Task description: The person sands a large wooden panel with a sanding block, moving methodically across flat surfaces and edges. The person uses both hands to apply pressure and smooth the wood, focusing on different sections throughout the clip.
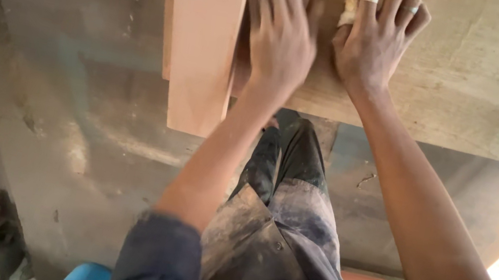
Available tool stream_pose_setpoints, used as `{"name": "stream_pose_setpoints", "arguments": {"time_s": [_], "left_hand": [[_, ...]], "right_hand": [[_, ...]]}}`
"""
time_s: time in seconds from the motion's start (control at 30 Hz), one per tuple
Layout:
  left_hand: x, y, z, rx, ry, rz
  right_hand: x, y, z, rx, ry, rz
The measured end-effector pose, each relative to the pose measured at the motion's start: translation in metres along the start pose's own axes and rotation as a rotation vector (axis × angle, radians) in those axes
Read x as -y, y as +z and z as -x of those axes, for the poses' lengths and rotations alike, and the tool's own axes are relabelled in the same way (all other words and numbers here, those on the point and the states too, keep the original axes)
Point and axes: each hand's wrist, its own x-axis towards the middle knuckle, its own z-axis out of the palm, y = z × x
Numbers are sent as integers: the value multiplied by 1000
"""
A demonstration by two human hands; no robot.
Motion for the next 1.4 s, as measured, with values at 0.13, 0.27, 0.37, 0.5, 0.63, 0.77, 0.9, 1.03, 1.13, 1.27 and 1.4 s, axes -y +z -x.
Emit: {"name": "stream_pose_setpoints", "arguments": {"time_s": [0.13, 0.27, 0.37, 0.5, 0.63, 0.77, 0.9, 1.03, 1.13, 1.27, 1.4], "left_hand": [[-3, -14, 8, 262, -59, 62], [2, -34, 43, 158, 18, 36], [-1, -19, 23, 114, 10, 56], [-3, -10, -8, 512, -97, 28], [-2, -35, 28, 119, 16, 105], [-4, -13, 26, 76, 4, 11], [2, -3, 19, 212, -97, 131], [4, -22, 27, 137, 15, 98], [-2, -14, 26, 77, 10, 24], [-4, 15, 17, 63, -57, 125], [27, 6, 28, 50, -68, 438]], "right_hand": [[-4, 5, 3, 25, 16, 39], [2, 3, 5, 15, -2, 62], [0, -3, 0, 7, 5, 17], [4, -4, 2, 16, -2, 22], [5, -3, -1, 13, -2, 10], [1, -1, 1, -19, 17, -42], [1, 1, 2, 8, -7, 1], [2, -4, 3, 34, 0, 22], [3, -4, 3, 28, 14, 21], [1, -2, -5, -21, 27, -16], [6, -1, 2, 13, 6, 20]]}}
